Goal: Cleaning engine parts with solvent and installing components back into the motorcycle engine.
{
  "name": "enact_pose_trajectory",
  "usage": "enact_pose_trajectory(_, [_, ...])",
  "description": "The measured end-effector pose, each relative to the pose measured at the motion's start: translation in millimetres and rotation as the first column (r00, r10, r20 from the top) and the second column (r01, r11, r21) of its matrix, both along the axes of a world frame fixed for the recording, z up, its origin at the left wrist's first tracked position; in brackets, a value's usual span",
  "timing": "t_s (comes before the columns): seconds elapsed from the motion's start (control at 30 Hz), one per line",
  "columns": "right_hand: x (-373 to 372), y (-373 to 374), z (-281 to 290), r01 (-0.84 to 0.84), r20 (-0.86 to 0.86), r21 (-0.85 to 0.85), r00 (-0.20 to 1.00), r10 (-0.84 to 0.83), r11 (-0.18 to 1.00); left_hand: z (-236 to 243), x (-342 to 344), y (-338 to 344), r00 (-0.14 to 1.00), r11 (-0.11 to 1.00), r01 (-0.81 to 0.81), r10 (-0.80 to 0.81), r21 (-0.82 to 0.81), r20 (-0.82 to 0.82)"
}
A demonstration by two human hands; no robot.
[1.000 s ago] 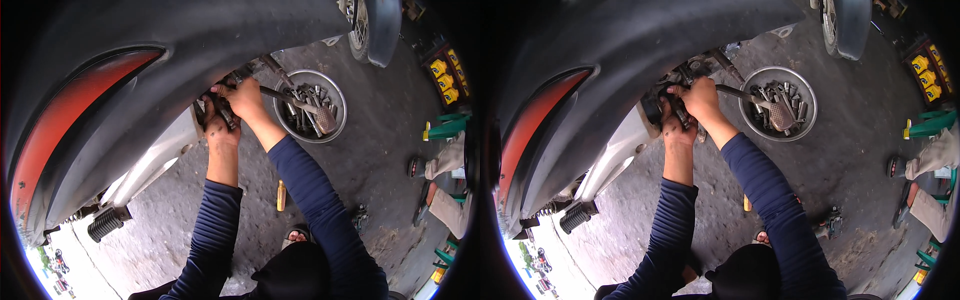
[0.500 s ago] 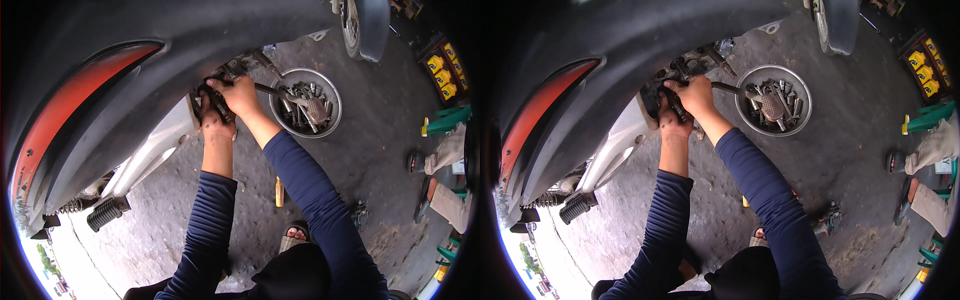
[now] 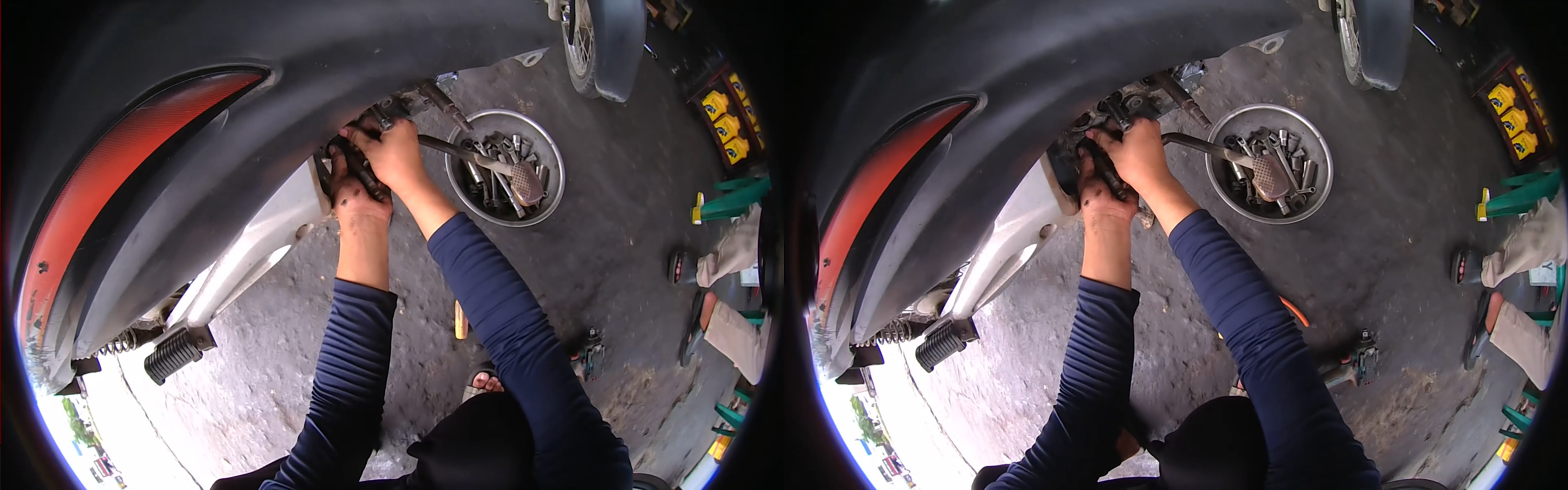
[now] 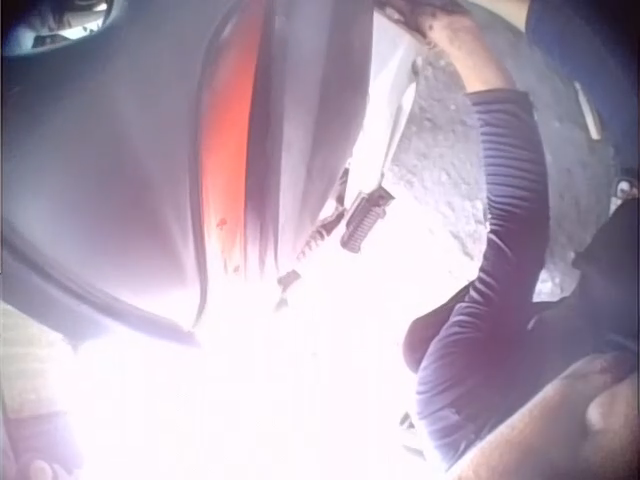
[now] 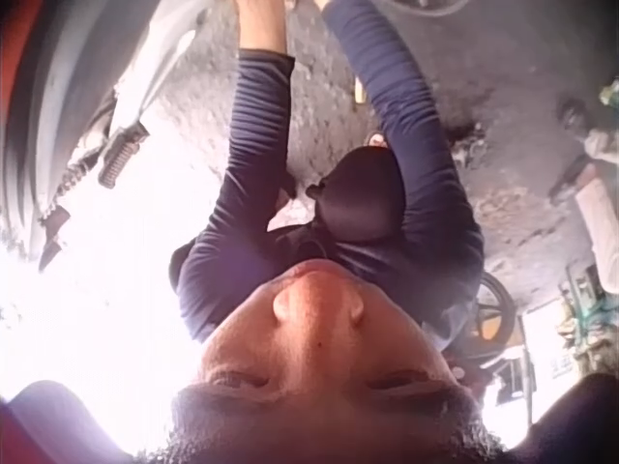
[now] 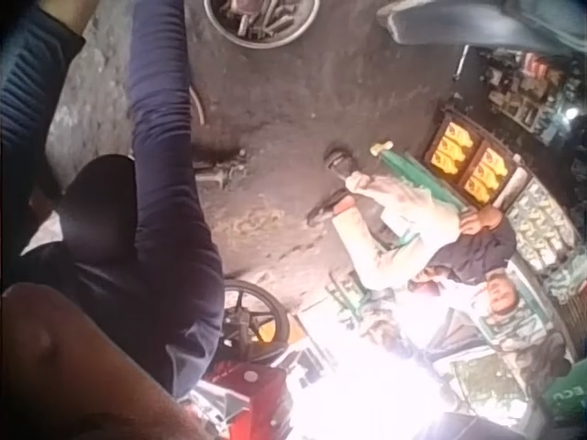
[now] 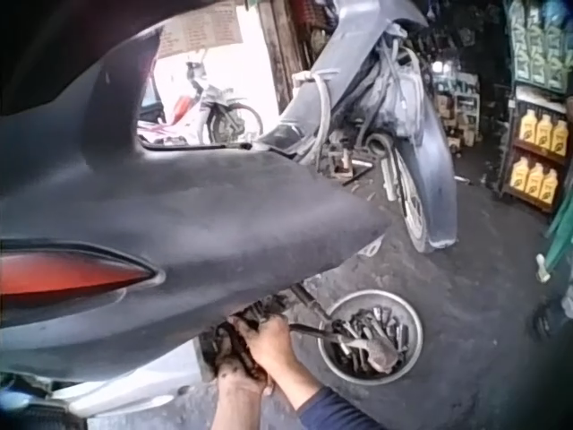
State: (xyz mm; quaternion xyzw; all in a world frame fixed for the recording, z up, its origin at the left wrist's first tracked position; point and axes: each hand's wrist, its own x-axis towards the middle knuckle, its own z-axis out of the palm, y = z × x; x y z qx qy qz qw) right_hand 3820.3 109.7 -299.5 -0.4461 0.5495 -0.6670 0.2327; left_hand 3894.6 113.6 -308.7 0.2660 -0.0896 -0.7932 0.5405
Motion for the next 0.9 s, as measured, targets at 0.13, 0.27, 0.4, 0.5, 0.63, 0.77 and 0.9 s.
enact_pose_trajectory(0.13, [4, 0, 2, 0.047, 0.032, -0.035, 0.998, -0.046, 0.998, 3, -2, 3, 0.999, 1.000, 0.004, -0.005, -0.017, -0.037])
enact_pose_trajectory(0.27, [5, -2, 2, 0.026, -0.027, 0.061, 0.999, -0.025, 0.998, -2, 1, -3, 0.995, 0.998, 0.038, -0.043, -0.050, -0.088])
enact_pose_trajectory(0.4, [-7, 6, -8, -0.006, -0.114, 0.053, 0.993, 0.012, 0.999, 2, 1, -2, 0.997, 0.999, -0.041, 0.041, -0.002, 0.068])
enact_pose_trajectory(0.5, [-11, 5, -8, 0.006, -0.128, 0.109, 0.992, 0.008, 0.994, 7, -3, 0, 0.986, 0.994, -0.068, 0.054, 0.085, 0.159])
enact_pose_trajectory(0.63, [-7, 8, 2, -0.005, -0.007, 0.097, 1.000, 0.006, 0.995, 16, -4, 7, 0.991, 0.997, -0.029, 0.019, 0.074, 0.133])
enact_pose_trajectory(0.77, [3, 2, 4, 0.085, -0.060, 0.114, 0.995, -0.079, 0.990, 10, 0, 3, 0.999, 0.998, -0.025, 0.022, 0.063, 0.045])
enact_pose_trajectory(0.9, [-5, -6, -10, 0.176, -0.154, 0.116, 0.975, -0.157, 0.978, 3, -8, 3, 0.997, 0.998, 0.023, -0.019, 0.051, -0.071])
